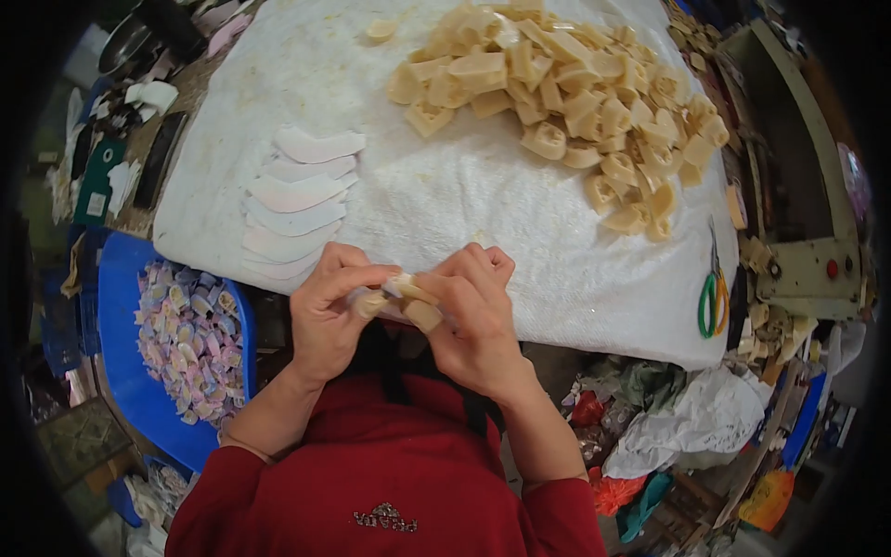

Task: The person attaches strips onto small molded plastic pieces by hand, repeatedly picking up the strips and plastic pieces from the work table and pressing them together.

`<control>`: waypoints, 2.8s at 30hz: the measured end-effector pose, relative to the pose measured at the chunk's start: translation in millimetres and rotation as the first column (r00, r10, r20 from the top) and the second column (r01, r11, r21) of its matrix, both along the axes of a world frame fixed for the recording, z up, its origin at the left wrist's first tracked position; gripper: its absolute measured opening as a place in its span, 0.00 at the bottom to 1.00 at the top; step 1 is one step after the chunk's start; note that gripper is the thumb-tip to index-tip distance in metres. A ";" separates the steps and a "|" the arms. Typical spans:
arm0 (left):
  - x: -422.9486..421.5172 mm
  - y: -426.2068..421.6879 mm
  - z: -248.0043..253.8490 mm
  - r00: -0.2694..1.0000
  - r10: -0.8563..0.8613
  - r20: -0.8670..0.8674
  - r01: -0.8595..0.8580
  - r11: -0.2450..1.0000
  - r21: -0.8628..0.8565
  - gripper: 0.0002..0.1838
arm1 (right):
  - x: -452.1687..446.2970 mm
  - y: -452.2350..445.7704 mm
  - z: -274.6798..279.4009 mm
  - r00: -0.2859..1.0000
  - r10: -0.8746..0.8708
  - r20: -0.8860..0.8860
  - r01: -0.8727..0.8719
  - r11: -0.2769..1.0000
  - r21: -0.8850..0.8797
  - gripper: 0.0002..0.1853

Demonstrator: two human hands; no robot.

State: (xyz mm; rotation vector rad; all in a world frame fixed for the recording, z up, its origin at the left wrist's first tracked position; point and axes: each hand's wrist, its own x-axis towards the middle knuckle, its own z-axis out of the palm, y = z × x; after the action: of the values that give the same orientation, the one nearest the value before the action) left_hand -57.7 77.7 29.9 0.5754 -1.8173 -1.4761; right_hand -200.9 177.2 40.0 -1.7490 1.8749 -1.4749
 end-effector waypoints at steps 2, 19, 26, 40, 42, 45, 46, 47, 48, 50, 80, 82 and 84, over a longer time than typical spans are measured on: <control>-1.3 -3.8 1.8 0.999 -0.044 -0.009 0.042 0.990 -0.135 0.13 | -1.7 2.7 3.3 0.997 0.057 0.050 -0.057 0.998 0.000 0.17; -5.5 -5.5 3.7 0.982 0.038 -0.183 -0.129 0.846 -0.518 0.10 | 3.8 -4.7 -3.5 0.988 0.022 -0.154 -0.041 0.991 -0.123 0.20; 5.0 -19.8 -7.0 0.984 0.056 -0.169 -0.124 0.898 -0.422 0.15 | 10.4 7.3 9.7 0.998 -0.055 -0.025 0.055 0.998 -0.020 0.16; -3.4 4.0 4.3 0.988 -0.117 -0.103 0.036 0.812 -0.582 0.12 | 30.8 32.8 -6.8 0.263 -0.087 0.961 0.055 0.996 0.075 0.15; -5.7 5.2 6.4 0.995 -0.085 -0.055 0.027 0.747 -0.664 0.11 | 31.2 30.8 -0.5 0.267 -0.061 0.962 0.030 0.998 0.055 0.14; -10.4 8.2 11.7 0.999 -0.014 0.040 0.039 0.661 -0.750 0.08 | 30.9 29.8 -0.4 0.288 -0.038 0.957 -0.003 0.999 0.041 0.13; -12.2 9.7 12.7 0.997 0.009 0.070 0.049 0.635 -0.771 0.07 | 30.9 29.1 -1.2 0.303 -0.042 0.952 -0.013 0.999 0.048 0.12; -13.0 10.2 13.6 0.994 0.034 0.100 0.059 0.609 -0.791 0.06 | 32.4 27.2 -1.4 0.302 -0.042 0.953 -0.014 0.999 0.049 0.12; -12.9 9.7 15.3 0.994 0.034 0.101 0.060 0.609 -0.791 0.06 | 35.0 24.6 -1.2 0.393 -0.101 0.914 0.004 0.994 0.108 0.12; -13.8 8.2 18.5 0.985 0.017 0.169 0.122 0.618 -0.777 0.06 | 35.1 22.5 0.0 0.480 -0.160 0.863 0.031 0.986 0.165 0.13; -11.5 11.0 5.5 0.984 -0.078 -0.161 0.138 0.903 0.407 0.07 | -5.8 7.4 -16.0 0.835 0.171 0.523 -0.182 0.983 -0.030 0.11; -13.4 13.0 4.4 0.984 -0.115 -0.134 0.157 0.919 0.362 0.06 | -1.3 8.0 -14.4 0.899 0.007 0.437 -0.039 0.997 0.064 0.07; -13.8 14.1 4.2 0.992 -0.099 -0.077 0.120 0.931 0.346 0.06 | 5.4 5.1 -12.2 0.907 -0.039 0.418 0.028 0.999 0.031 0.06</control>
State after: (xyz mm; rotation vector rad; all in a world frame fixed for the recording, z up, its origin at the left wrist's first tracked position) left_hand -71.4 91.8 34.1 0.6012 -1.5716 -1.8931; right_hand -195.5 182.3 27.8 -1.2603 1.6916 -1.6702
